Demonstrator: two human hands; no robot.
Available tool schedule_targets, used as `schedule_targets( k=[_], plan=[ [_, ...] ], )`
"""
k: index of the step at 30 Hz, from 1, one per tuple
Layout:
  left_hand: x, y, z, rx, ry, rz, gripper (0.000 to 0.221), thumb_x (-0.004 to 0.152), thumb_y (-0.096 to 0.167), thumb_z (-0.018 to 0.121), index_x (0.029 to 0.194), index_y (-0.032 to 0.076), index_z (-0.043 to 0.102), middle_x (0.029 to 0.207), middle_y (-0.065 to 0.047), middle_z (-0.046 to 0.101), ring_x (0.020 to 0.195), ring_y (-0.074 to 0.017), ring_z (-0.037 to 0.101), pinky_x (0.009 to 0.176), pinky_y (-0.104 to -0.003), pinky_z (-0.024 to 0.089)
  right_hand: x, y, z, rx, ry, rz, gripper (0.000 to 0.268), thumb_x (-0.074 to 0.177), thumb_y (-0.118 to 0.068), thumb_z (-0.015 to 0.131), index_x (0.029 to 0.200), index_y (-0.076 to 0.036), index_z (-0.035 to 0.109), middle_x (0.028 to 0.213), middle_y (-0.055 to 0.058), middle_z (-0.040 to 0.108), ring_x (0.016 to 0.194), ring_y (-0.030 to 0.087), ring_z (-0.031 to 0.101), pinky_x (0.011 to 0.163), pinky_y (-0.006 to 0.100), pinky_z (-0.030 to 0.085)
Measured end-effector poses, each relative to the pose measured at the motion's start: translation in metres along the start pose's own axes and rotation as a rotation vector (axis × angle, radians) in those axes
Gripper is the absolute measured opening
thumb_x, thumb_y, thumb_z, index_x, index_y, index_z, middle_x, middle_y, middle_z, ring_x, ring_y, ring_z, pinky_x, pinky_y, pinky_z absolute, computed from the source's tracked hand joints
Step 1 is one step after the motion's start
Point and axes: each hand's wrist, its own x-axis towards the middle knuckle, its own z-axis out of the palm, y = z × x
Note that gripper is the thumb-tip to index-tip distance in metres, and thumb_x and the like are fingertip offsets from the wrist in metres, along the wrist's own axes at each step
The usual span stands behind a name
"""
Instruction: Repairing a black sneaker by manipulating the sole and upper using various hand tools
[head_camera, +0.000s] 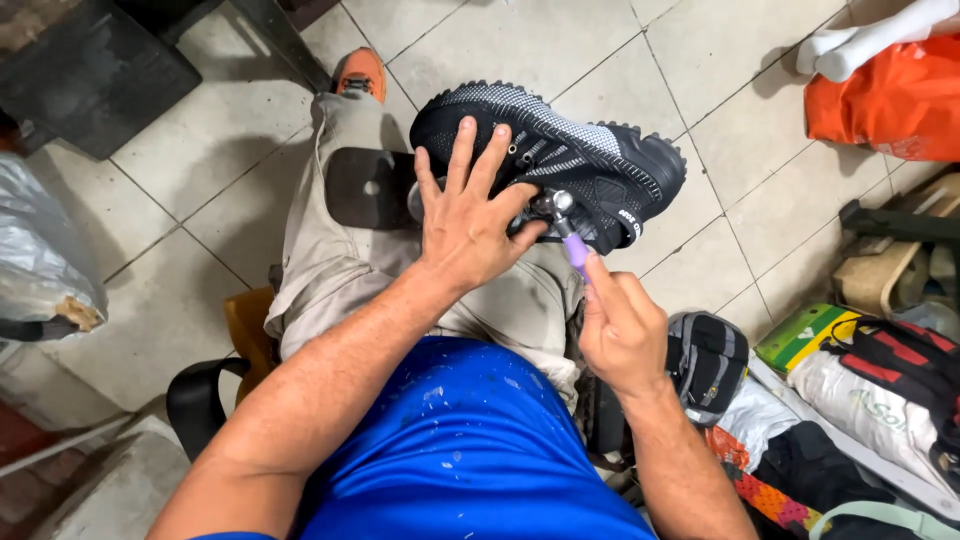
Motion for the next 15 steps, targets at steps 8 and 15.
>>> schedule_targets(
  k=[8, 15],
  plan=[
    [0.001, -0.001, 0.000, -0.012, -0.001, 0.007, 0.041, 0.074, 0.041, 0.093, 0.105, 0.024, 0.073, 0.161, -0.015, 0.040, 0.153, -0.0457, 0.022, 0.103, -0.088, 0.022, -0.010, 0.008, 0.013, -0.003, 0.093, -0.026, 0.036, 0.100, -0.004, 0.059, 0.134, 0.004, 0.068, 0.088, 0.018, 0.068, 0.057, 0.030, 0.061, 0.043, 0.036, 0.046],
    [-0.001, -0.003, 0.005, 0.023, -0.005, 0.008, 0.042, 0.073, 0.045, 0.092, 0.106, 0.026, 0.073, 0.160, -0.014, 0.042, 0.153, -0.0453, 0.022, 0.104, -0.088, 0.020, -0.014, 0.011, 0.016, 0.014, 0.149, -0.041, 0.034, 0.100, -0.005, 0.060, 0.131, 0.005, 0.070, 0.091, 0.018, 0.069, 0.059, 0.031, 0.061, 0.045, 0.038, 0.046]
  ],
)
